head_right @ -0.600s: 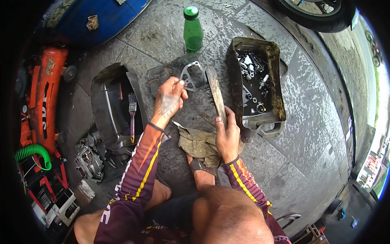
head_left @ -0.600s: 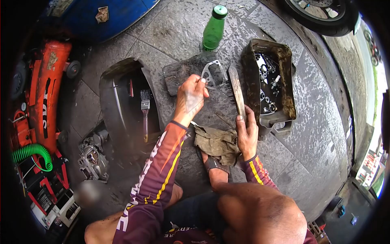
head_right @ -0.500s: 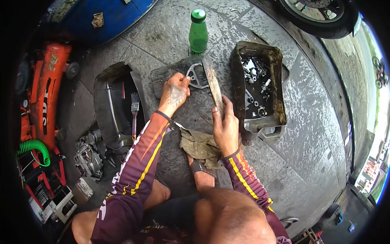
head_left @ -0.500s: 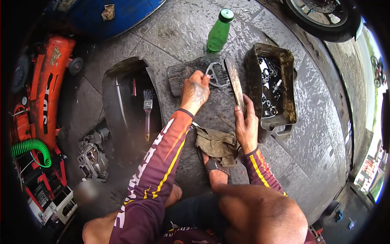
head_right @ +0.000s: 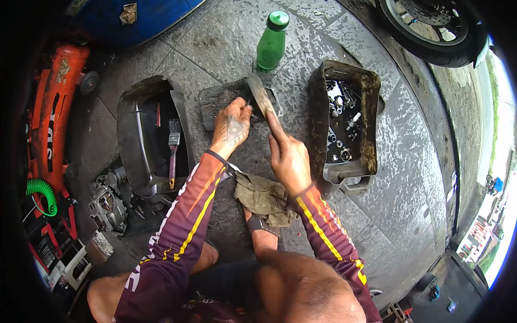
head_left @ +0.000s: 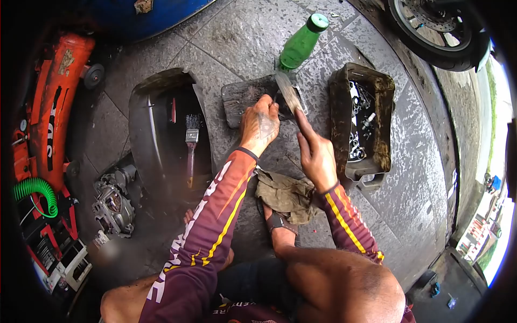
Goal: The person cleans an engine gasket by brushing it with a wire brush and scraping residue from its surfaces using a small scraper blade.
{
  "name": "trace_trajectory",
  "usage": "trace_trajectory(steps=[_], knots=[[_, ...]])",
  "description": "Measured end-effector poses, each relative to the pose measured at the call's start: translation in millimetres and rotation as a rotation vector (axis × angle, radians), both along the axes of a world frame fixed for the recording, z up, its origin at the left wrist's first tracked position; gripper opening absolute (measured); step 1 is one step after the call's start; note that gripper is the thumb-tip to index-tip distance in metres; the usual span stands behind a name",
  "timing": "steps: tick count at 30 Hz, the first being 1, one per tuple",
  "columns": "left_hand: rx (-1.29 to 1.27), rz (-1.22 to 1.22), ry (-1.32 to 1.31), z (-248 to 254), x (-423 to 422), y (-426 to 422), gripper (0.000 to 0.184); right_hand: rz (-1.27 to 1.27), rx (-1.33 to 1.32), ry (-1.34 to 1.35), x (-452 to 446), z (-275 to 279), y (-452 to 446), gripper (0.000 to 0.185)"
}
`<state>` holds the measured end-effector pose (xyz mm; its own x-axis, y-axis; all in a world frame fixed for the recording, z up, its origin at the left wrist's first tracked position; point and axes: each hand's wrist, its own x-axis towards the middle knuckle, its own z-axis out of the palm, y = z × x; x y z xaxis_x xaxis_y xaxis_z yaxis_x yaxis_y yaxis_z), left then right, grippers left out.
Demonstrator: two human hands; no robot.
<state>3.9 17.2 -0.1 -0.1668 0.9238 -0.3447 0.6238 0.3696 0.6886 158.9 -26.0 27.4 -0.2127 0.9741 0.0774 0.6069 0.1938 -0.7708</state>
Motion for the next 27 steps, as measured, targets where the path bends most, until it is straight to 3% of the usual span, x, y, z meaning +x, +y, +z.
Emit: trace_trajectory(steps=[4,9,10,14,17,23,27], knots=[[0.027,-0.030,0.014,-2,1,2,0.021,0.113,-0.023,-0.136,-18,1,51,0.051],[0.020,0.002,-0.019,-7,-2,1,0.025,0.100,-0.018,-0.079,20,49,-11,0.058],[0.034,0.019,-0.033,-7,-2,0,0.024,0.095,-0.161,-0.123,20,49,-20,0.059],[-0.003,0.034,-0.081,-6,-1,5,0.019,0.062,-0.018,-0.113,-5,0,27,0.055],[-0.027,0.019,-0.067,-4,-3,7,0.019,0.112,-0.041,-0.187,-7,9,36,0.057],[0.053,0.054,-0.070,-14,0,0,0.025,0.078,-0.044,-0.090,23,14,-30,0.062],[0.044,0.051,-0.098,-17,-2,7,0.021,0.068,0.015,-0.100,-18,-12,35,0.054]])
